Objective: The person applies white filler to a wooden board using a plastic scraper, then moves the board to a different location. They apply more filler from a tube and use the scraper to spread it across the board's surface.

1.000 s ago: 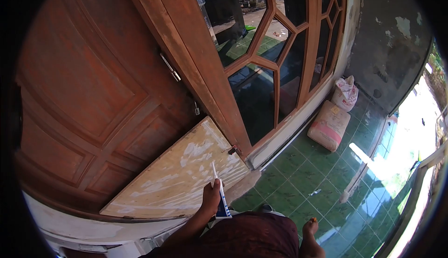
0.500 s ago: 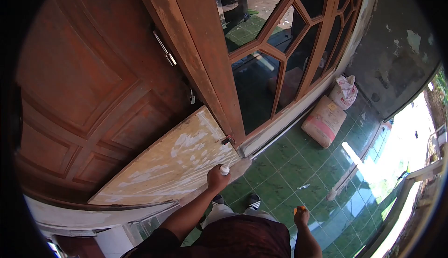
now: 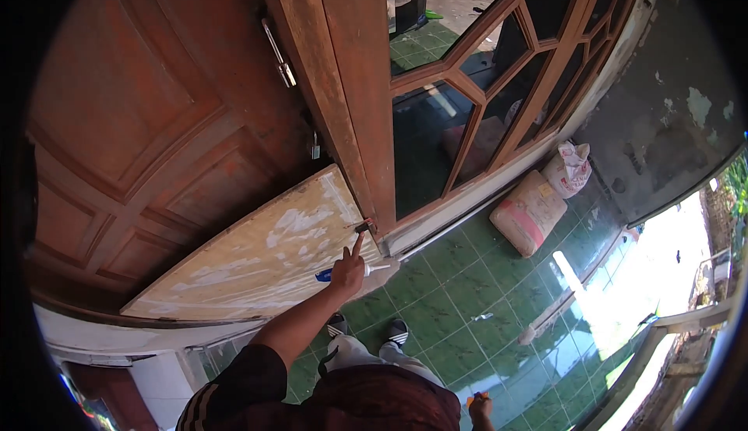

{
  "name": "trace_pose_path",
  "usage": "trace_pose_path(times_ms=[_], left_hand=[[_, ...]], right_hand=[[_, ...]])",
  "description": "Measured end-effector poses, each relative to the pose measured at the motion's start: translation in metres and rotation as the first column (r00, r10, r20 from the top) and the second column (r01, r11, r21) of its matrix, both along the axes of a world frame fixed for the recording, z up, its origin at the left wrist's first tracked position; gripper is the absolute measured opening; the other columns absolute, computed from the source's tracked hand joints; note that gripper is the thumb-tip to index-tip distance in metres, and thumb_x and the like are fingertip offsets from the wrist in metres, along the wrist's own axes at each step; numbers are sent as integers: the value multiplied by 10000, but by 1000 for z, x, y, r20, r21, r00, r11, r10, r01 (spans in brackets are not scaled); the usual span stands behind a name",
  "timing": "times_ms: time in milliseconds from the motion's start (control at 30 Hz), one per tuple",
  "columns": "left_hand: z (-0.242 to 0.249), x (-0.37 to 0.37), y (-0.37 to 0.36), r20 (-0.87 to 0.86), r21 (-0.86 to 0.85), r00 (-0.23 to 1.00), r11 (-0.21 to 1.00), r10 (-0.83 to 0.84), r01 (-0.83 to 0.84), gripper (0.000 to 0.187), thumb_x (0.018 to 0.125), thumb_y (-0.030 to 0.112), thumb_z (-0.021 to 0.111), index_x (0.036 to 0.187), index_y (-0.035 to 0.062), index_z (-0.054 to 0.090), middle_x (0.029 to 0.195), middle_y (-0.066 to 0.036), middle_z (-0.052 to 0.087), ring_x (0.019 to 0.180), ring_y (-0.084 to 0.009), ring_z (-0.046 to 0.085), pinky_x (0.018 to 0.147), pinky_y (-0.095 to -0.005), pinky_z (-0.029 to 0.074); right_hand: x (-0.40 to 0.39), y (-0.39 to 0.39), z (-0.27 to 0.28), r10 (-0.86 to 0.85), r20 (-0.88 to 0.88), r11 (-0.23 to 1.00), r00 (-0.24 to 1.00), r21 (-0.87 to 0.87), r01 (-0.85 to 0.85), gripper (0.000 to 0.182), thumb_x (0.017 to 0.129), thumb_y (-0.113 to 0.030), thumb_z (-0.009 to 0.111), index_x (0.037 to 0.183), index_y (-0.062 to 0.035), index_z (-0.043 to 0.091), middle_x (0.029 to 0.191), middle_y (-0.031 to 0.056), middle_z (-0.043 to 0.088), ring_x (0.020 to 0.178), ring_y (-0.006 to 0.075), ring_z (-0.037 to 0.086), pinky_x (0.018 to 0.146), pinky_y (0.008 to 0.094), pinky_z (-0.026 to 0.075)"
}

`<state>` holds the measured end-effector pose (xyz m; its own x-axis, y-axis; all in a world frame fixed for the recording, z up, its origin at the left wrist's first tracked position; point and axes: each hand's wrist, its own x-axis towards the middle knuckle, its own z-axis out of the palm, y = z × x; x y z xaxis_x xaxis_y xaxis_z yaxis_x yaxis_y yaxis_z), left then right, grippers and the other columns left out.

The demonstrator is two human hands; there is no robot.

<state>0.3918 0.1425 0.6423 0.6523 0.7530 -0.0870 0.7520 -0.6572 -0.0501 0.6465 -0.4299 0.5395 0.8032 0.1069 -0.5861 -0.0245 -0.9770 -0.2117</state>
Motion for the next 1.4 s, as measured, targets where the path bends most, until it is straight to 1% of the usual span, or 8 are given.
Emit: trace_pose_path(times_ms=[167,300,433,667,700,800,967,1400], left_hand=[[1,8,-1,-257,117,966,991,-25,57,365,846,60,635,1172,-83,718,1643,-293,220,986,-414,702,539,-396,604],[-45,28,3,-180,12,953,969,245,-247,496,882,100,582,1362,-19,625,1610,-342,256,1020,-468,696,608,-503,611],[-6,45,2,-602,166,798,976,-15,143,498,890,114,562,1373,11,628,1555,-394,312,969,-484,709,698,-621,592],[36,49,-2,-181,-63,973,989,-146,137,359,863,146,601,1124,-55,743,1514,-426,355,980,-422,697,533,-463,528],[40,46,-9,-111,27,987,992,-120,123,395,728,205,737,1002,-79,755,1465,-414,433,1005,-373,691,630,-451,534],[197,35,-44,171,-64,977,988,-127,140,403,699,250,765,944,-69,753,1475,-332,458,1312,-364,514,886,-502,469],[287,10,-56,386,165,921,986,-45,-21,391,675,264,798,848,-76,711,1555,-295,364,1502,-420,259,1129,-570,287],[281,-9,-96,401,153,915,988,-37,-27,381,700,248,780,861,-89,703,1624,-289,259,1520,-445,226,1231,-579,201]], right_hand=[[-6,-34,-29,-80,-30,996,996,33,81,350,943,-343,674,942,-5,760,875,172,751,823,295,723,742,430,531],[6,3,-34,-27,-81,995,996,93,34,402,965,-373,612,948,4,750,889,230,741,872,372,724,773,459,533],[28,47,-47,34,-15,957,999,290,-28,406,979,-370,591,939,4,743,853,230,729,858,389,717,767,458,530],[28,106,3,114,52,909,992,396,-125,392,989,-350,580,932,7,731,820,214,724,837,377,720,747,455,525],[26,99,-4,110,54,917,992,379,-123,388,987,-349,583,935,6,730,820,213,725,834,371,722,745,454,525],[13,61,-39,26,12,930,1000,367,-28,379,980,-344,598,942,10,730,817,221,722,838,376,722,757,467,526],[-11,6,-67,53,-73,985,996,167,-40,417,966,-364,612,970,38,721,958,267,723,991,417,705,833,476,535],[-17,59,-55,-65,-51,879,997,471,81,467,990,-441,577,963,1,725,899,254,721,948,432,699,789,480,524]])
